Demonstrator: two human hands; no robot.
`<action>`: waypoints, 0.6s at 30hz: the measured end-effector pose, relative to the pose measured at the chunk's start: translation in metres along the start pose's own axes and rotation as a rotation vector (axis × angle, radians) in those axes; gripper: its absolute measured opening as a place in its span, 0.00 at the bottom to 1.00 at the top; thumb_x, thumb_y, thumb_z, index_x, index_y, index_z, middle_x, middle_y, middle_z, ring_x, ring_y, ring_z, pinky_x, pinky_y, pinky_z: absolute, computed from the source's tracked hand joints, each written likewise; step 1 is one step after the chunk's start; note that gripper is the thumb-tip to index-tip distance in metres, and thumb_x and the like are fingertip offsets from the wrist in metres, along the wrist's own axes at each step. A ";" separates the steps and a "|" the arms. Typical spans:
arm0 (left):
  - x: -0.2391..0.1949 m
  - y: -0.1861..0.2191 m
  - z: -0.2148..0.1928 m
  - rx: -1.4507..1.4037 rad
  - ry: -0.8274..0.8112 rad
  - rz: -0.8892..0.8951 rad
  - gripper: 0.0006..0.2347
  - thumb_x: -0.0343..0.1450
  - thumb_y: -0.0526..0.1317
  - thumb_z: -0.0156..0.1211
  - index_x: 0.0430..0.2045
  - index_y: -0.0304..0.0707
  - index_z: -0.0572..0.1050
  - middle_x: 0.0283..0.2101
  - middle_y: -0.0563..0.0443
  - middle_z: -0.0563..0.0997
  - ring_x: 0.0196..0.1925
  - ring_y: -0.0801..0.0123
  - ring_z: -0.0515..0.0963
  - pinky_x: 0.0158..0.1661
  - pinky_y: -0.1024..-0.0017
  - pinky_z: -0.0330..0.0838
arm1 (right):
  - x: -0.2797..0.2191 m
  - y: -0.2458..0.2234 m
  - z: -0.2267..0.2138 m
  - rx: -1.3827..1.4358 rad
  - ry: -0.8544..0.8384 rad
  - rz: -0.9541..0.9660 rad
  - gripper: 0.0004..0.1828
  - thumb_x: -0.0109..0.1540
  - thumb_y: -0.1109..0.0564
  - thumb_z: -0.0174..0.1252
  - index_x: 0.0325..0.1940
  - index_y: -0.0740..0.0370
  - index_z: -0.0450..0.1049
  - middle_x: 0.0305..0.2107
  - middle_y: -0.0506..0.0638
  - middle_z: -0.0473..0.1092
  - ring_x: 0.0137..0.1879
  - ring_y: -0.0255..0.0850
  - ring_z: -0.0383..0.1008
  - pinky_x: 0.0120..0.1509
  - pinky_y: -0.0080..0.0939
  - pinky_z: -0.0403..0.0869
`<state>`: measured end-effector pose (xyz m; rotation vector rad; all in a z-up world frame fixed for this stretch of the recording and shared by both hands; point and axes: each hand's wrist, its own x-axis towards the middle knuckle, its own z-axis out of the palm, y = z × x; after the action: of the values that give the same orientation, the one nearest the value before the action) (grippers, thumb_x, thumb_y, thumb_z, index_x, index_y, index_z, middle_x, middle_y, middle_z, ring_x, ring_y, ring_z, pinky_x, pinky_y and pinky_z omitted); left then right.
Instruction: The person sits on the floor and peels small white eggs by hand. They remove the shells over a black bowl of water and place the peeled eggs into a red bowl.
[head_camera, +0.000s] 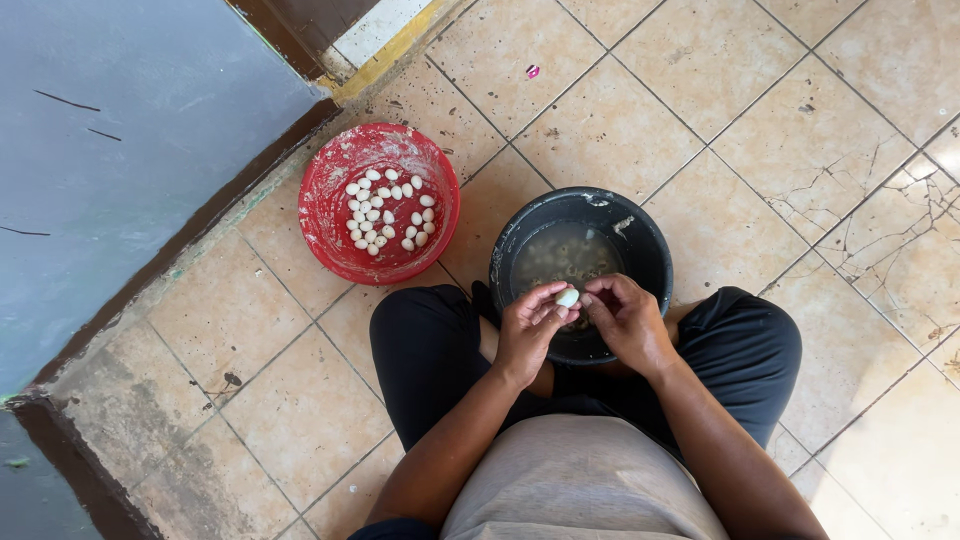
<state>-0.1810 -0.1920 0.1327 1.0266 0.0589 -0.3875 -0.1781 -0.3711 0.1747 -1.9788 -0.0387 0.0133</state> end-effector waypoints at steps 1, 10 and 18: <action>0.000 -0.002 0.000 0.024 -0.009 0.034 0.14 0.75 0.26 0.57 0.56 0.26 0.72 0.52 0.41 0.80 0.54 0.65 0.81 0.57 0.67 0.77 | -0.001 -0.007 0.001 0.079 -0.015 -0.003 0.08 0.63 0.63 0.63 0.46 0.66 0.75 0.40 0.54 0.76 0.43 0.38 0.79 0.46 0.35 0.78; -0.006 0.004 0.012 0.166 -0.033 0.276 0.13 0.71 0.21 0.60 0.48 0.31 0.73 0.50 0.46 0.79 0.52 0.69 0.82 0.55 0.73 0.81 | -0.003 -0.043 -0.002 -0.202 0.050 -0.295 0.07 0.62 0.67 0.62 0.45 0.67 0.75 0.38 0.57 0.77 0.41 0.44 0.81 0.44 0.38 0.79; -0.016 0.016 0.030 0.535 -0.020 0.446 0.14 0.68 0.19 0.63 0.46 0.29 0.73 0.51 0.43 0.78 0.51 0.66 0.83 0.49 0.72 0.84 | -0.010 -0.024 -0.006 -0.274 0.026 -0.135 0.09 0.60 0.65 0.63 0.42 0.67 0.70 0.34 0.56 0.75 0.36 0.43 0.80 0.39 0.39 0.77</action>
<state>-0.1949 -0.2055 0.1651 1.5210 -0.3032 0.0022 -0.1882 -0.3674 0.1993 -2.2463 -0.1645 -0.1109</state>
